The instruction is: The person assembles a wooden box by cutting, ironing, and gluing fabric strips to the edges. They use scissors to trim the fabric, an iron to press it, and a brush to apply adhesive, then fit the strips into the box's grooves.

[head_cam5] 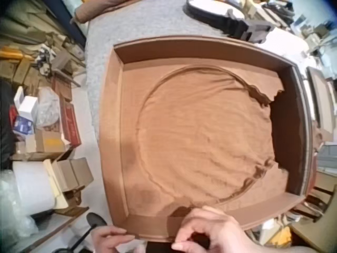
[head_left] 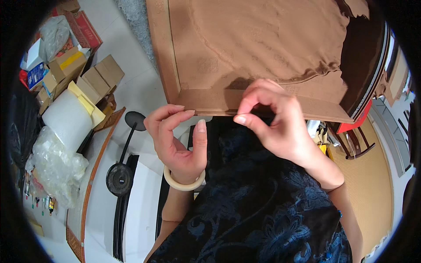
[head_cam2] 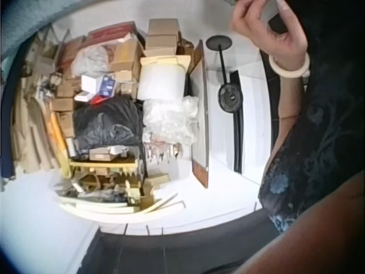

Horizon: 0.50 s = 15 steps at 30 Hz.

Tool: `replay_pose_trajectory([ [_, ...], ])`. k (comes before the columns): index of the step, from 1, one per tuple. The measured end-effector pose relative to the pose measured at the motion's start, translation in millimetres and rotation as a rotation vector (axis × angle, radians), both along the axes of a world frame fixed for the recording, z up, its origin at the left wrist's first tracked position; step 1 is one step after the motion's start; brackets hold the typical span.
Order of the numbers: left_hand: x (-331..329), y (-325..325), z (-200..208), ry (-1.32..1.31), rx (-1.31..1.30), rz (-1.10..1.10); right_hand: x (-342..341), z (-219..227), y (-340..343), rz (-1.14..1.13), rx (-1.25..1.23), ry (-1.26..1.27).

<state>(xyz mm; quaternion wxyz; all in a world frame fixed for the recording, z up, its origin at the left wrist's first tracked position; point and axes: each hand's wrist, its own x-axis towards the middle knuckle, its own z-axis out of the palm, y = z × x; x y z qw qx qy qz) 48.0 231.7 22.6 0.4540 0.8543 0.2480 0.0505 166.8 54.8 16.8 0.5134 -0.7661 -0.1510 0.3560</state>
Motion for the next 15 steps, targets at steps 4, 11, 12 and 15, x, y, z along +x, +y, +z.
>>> replay_pose_trajectory([
  [4, 1.2, 1.1, 3.0, 0.001, 0.058, -0.066, 4.7, 20.1, -21.3, -0.466, 0.198, 0.315],
  [11, 20.2, -3.4, -0.4, -0.03, 0.175, -0.419, -7.2, 33.7, -84.8, -0.1, 0.008, 0.234],
  [12, 22.6, -5.9, -2.3, -0.047, 0.185, -0.457, -14.4, 34.6, -92.7, -0.009, -0.071, 0.23],
  [15, 24.9, -2.7, 0.1, -0.016, 0.221, -0.492, -38.6, 31.5, -138.5, 0.333, -0.469, 0.102],
])
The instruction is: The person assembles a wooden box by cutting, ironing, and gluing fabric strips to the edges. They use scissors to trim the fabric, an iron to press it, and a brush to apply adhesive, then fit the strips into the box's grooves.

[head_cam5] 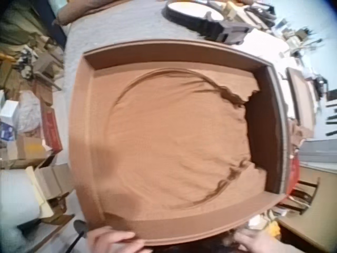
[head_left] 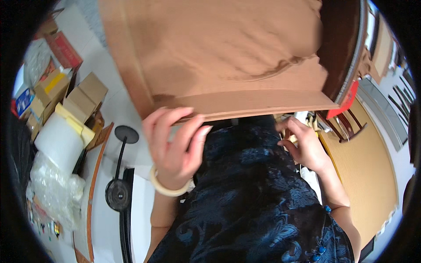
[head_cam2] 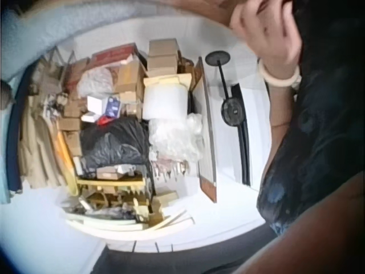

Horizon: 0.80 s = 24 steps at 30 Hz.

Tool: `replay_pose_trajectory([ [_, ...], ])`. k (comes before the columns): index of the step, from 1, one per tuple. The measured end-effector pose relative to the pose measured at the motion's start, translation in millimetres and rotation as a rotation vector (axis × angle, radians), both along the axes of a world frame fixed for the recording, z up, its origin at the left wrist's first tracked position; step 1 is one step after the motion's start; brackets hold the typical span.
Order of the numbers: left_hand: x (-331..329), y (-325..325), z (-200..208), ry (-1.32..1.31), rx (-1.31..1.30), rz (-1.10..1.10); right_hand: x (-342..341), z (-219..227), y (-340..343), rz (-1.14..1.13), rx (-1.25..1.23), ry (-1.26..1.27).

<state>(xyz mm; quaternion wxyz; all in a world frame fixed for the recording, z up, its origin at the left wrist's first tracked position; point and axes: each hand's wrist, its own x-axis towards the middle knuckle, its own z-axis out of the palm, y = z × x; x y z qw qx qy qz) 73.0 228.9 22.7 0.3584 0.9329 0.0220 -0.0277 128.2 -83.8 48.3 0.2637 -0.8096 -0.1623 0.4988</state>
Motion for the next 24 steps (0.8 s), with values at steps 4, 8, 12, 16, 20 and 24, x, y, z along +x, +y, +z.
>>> replay_pose_trajectory([
  [4, -13.7, 14.3, -3.8, -0.108, 0.09, 0.335, -38.2, -7.9, -64.7, 0.135, -0.535, -0.185],
  [8, -13.6, 18.2, -10.9, 0.116, -0.299, 0.813, -32.5, -25.1, -104.2, -0.622, -0.409, -0.198],
  [12, -6.6, 9.0, -4.4, 0.519, -0.546, 1.007, 0.9, -27.2, -123.2, -1.423, -0.108, -0.039],
  [16, 2.2, 23.9, -10.0, 0.696, -0.583, 0.954, 4.5, -29.3, -126.3, -1.563, 0.338, 0.143],
  [20, 2.7, 10.4, 3.4, 0.704, -0.678, 0.958, 15.2, -23.6, -135.2, -1.478, 0.298, 0.192],
  [24, 9.7, -2.5, 3.1, 0.005, 0.465, 0.394, 22.0, -24.8, -149.3, -1.285, 0.131, 0.079],
])
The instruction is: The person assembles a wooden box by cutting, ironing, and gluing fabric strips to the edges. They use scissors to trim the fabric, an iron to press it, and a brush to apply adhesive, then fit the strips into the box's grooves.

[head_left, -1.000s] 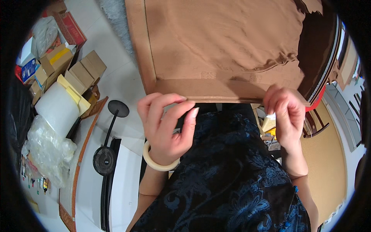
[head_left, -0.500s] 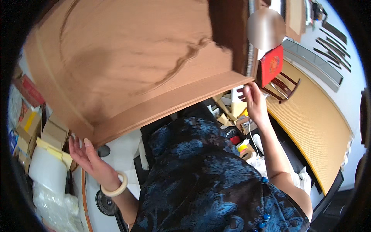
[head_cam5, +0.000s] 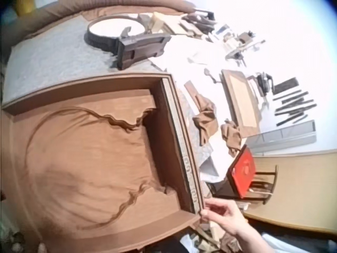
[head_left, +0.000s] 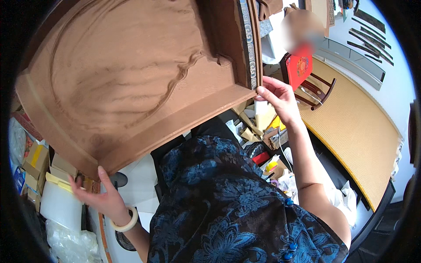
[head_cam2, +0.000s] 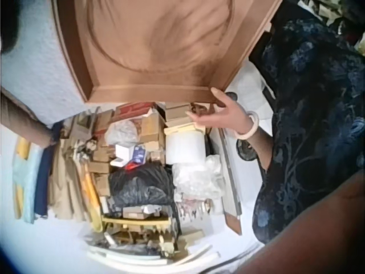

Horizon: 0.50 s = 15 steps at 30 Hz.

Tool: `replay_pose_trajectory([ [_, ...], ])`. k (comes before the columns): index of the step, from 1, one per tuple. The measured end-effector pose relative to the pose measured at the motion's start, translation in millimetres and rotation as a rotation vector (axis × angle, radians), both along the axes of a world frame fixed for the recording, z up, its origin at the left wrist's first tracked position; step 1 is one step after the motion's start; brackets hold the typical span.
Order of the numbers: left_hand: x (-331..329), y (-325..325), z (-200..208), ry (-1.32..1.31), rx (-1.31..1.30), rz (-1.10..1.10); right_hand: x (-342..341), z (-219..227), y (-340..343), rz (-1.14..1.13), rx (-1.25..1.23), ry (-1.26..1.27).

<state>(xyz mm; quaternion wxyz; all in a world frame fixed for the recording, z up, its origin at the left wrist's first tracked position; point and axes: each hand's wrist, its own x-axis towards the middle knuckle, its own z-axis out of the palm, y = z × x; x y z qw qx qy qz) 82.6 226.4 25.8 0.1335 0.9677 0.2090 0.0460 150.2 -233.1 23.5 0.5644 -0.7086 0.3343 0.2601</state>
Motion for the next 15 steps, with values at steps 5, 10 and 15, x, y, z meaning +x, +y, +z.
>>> replay_pose_trajectory([
  [5, 49.7, -54.9, 20.0, 0.282, -0.758, -0.409, 71.6, 31.1, 8.8, 0.905, -0.446, -0.079],
  [10, 51.1, -58.1, 0.2, 0.297, -0.72, -0.507, 91.0, 37.3, 18.1, 1.34, -0.61, -0.27],
  [15, 56.0, -56.9, -2.5, 0.372, -0.94, -0.375, 76.7, 36.4, 20.3, 1.273, -0.651, -0.374],
])
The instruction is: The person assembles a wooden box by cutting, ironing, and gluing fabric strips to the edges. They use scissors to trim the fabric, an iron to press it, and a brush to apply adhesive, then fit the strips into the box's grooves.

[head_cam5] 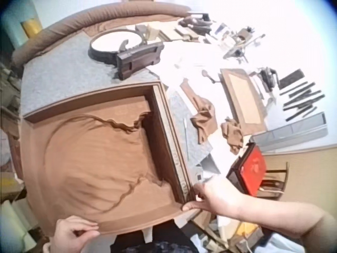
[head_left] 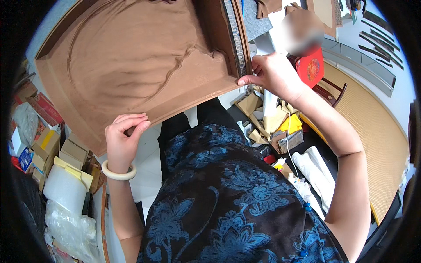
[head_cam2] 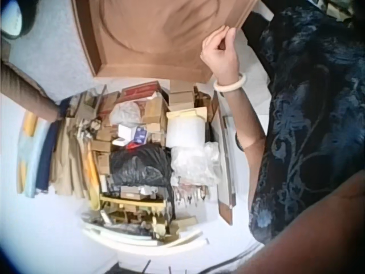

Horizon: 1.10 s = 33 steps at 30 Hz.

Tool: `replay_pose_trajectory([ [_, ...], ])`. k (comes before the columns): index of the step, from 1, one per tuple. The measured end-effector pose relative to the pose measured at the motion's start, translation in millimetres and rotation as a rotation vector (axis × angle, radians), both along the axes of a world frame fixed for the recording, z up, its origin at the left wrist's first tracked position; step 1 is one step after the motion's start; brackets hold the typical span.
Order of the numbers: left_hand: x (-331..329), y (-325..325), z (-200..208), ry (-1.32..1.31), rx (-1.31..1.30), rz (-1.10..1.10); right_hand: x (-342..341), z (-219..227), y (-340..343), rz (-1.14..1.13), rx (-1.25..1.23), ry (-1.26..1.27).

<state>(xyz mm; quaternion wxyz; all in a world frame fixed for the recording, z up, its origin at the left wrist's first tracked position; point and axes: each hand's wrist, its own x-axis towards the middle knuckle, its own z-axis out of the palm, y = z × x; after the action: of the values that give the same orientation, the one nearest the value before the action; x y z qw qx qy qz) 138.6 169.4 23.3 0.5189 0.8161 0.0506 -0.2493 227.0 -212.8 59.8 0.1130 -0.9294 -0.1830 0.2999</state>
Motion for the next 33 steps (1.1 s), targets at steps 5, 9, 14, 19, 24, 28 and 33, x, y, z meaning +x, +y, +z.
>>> replay_pose_trajectory([
  [5, 1.3, 2.1, -8.9, 0.046, -0.008, -0.011, -21.9, -3.8, 10.0, 0.034, -0.129, -0.15],
  [9, -2.0, -5.7, -6.9, 0.061, 0.021, 0.046, -28.9, -9.1, 12.4, -0.03, -0.132, -0.138],
  [14, -4.3, -8.4, -9.5, 0.014, 0.026, 0.06, -32.4, -14.8, 13.9, -0.093, -0.121, -0.156],
  [19, -2.0, -6.1, -4.5, 0.071, 0.026, 0.056, -32.0, -11.9, 4.2, -0.17, -0.025, -0.117],
  [24, -3.9, -4.2, -3.8, 0.052, 0.015, 0.045, -27.3, -18.0, -26.4, -1.0, 0.536, 0.258],
  [28, 2.0, 3.9, -7.0, 0.068, -0.006, -0.033, -39.6, -30.2, -34.4, -1.072, 0.65, 0.302],
  [33, 5.6, 12.3, -7.6, 0.111, -0.013, -0.076, -41.6, -27.2, -24.1, -1.113, 0.658, 0.425],
])
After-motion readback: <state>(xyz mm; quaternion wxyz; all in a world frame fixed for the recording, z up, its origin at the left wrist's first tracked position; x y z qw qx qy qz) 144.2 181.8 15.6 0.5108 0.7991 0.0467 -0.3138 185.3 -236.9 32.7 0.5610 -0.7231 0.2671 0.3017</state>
